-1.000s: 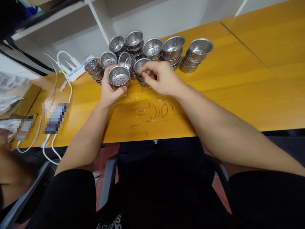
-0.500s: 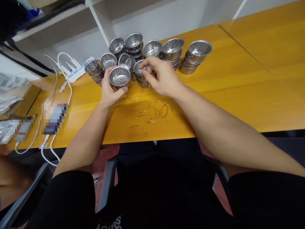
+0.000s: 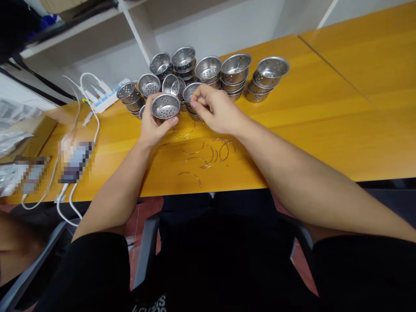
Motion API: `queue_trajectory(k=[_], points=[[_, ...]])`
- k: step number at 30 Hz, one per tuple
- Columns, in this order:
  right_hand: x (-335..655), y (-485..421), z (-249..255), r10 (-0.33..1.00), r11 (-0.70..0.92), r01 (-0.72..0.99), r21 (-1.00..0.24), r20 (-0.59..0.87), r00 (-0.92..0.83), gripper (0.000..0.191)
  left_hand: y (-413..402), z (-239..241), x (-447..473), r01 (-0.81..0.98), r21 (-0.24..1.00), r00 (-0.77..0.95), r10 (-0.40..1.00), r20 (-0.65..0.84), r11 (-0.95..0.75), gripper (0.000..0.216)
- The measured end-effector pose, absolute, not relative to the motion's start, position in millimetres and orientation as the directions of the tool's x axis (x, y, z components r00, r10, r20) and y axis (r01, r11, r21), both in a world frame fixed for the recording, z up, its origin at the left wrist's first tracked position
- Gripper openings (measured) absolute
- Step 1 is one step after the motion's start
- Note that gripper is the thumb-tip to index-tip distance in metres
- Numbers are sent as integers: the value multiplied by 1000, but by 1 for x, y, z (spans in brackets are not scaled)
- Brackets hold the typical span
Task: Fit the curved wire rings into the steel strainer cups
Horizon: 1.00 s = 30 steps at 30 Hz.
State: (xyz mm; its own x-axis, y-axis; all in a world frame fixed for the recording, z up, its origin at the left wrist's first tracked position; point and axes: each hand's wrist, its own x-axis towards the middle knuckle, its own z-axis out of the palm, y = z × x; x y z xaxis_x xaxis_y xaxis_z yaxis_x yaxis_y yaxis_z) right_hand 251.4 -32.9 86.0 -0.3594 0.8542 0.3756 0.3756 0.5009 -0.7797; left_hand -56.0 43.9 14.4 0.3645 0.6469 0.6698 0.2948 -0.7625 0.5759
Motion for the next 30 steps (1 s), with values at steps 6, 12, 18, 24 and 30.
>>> queue_trajectory(k=[6,12,18,24,30], points=[[245,-38,86,853,497,324,-805,385,-352,71,43,8,-50,271,579,386,638,666,-769,107],[243,-37,88,867,498,460,-735,419,-270,64,33,3,-38,297,567,463,635,619,-769,109],[241,-37,88,873,485,517,-705,420,-246,52,14,14,-24,352,585,475,678,561,-731,118],[240,-40,89,875,483,518,-705,414,-252,53,8,17,-16,349,616,452,703,550,-706,119],[238,-40,87,880,474,514,-715,406,-246,61,6,18,-14,338,639,438,717,543,-691,121]])
